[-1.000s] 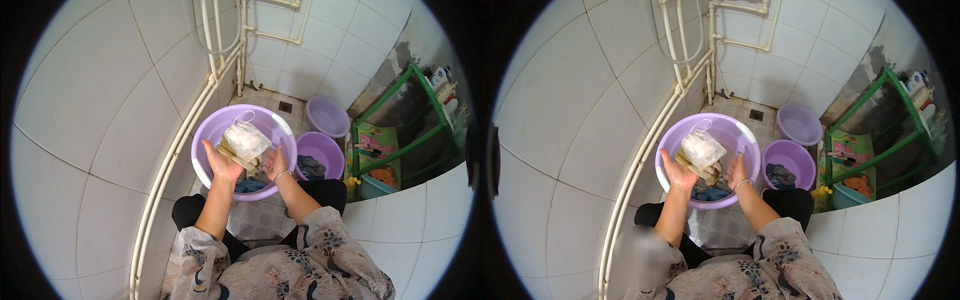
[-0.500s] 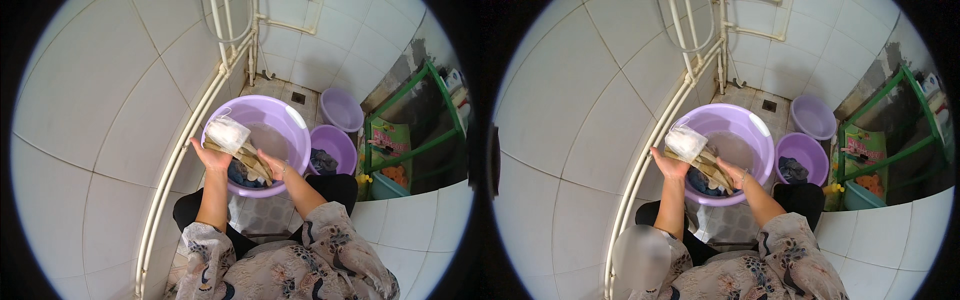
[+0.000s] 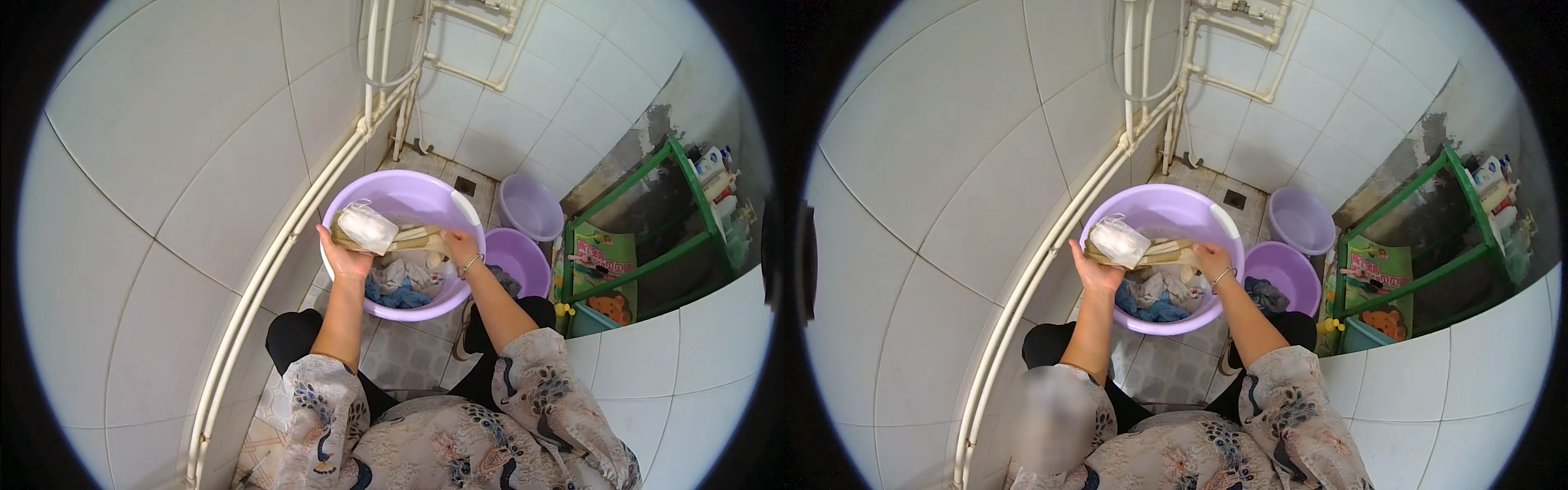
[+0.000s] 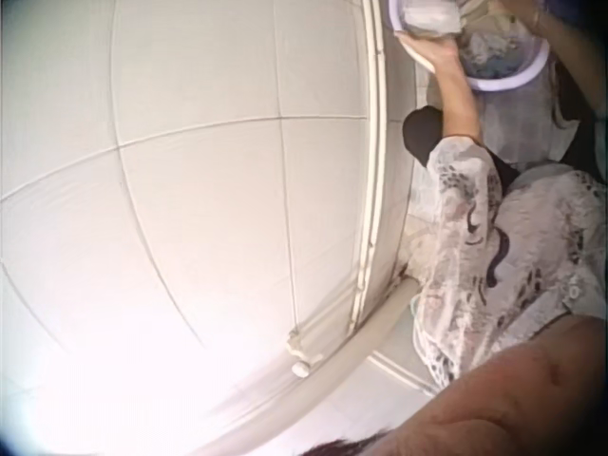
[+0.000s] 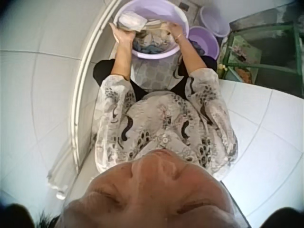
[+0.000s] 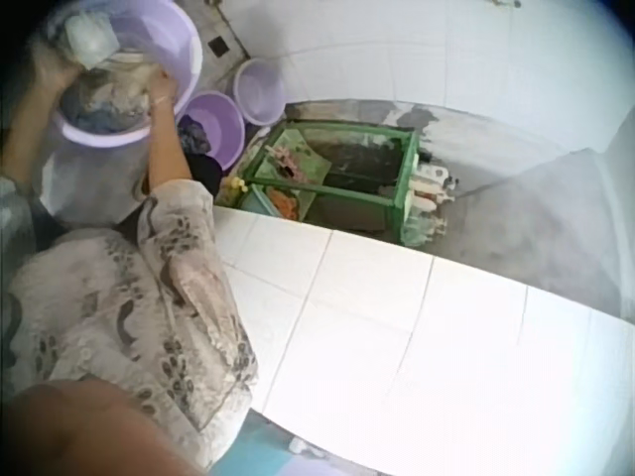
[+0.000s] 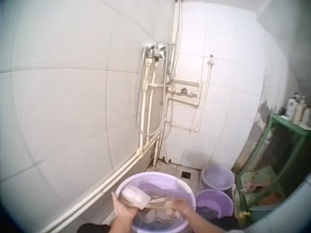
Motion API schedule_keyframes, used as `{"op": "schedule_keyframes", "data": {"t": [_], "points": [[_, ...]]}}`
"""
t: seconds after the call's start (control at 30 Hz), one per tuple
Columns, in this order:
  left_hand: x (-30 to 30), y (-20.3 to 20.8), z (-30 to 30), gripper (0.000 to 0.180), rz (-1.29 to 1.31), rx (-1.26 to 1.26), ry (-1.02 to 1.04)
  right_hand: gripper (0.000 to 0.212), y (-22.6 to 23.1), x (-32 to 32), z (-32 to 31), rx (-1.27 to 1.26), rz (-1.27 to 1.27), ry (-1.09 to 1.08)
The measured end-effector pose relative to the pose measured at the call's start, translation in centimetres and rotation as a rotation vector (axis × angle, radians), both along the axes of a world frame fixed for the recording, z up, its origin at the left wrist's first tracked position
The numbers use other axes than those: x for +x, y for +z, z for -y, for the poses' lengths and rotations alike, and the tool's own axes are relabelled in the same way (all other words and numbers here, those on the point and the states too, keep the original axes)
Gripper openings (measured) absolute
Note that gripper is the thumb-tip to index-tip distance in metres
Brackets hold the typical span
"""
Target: The person hand-washes a beige towel in a purple basin filled with soapy water. They repeatedly submerge, scrub, and wring the towel, then transfer it to a second purple basin. Finally, they pick up a small white cloth and begin washing it.
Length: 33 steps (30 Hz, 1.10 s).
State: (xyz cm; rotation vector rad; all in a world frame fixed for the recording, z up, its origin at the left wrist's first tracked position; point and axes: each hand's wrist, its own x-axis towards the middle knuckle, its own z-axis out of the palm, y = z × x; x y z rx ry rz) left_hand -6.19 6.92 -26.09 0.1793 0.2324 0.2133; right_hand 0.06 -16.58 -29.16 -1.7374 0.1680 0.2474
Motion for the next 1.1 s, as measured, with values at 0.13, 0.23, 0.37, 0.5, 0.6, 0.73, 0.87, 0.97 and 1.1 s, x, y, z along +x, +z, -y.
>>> {"op": "schedule_keyframes", "data": {"t": [0.13, 0.23, 0.37, 0.5, 0.6, 0.73, 0.87, 0.97, 1.1], "points": [[-0.7, -0.5, 1.2, 0.075, -0.054, 0.037, -0.036, 0.020, 3.4, -1.8, -3.3, 0.680, -0.008, -0.241], [-0.8, -1.0, 2.6, 0.073, -0.026, 0.063, -0.094, 0.019, 2.8, -2.2, -5.3, 0.686, 0.121, -0.112], [-1.7, -1.4, 5.0, 0.071, -0.023, 0.063, -0.176, 0.022, 1.9, -2.8, -7.7, 0.680, 0.211, -0.066], [-1.9, -1.2, 7.4, 0.066, -0.060, 0.076, -0.233, 0.038, -1.3, -2.4, -6.5, 0.224, 0.293, -0.076], [-2.1, -2.0, 8.5, 0.052, -0.200, 0.393, -0.202, 0.049, 0.0, -5.1, -7.7, 0.147, 0.181, 0.069], [-1.7, -2.0, 8.4, 0.044, -0.302, 0.236, -0.172, 0.033, -0.8, -6.6, -7.4, 0.044, 0.305, -0.048], [-0.9, -3.6, 10.8, 0.046, -0.425, 0.533, 0.031, 0.027, -0.2, -4.9, -6.5, 0.064, 0.284, -0.234], [-1.1, -1.2, 9.3, 0.047, -0.609, 0.758, -0.013, 0.019, 0.7, -6.9, -7.6, -0.221, 0.717, -0.109], [0.3, -5.7, 7.1, 0.035, -0.564, 0.487, -0.101, 0.021, 1.5, -6.6, -8.7, -0.311, 0.650, 0.014]]}}
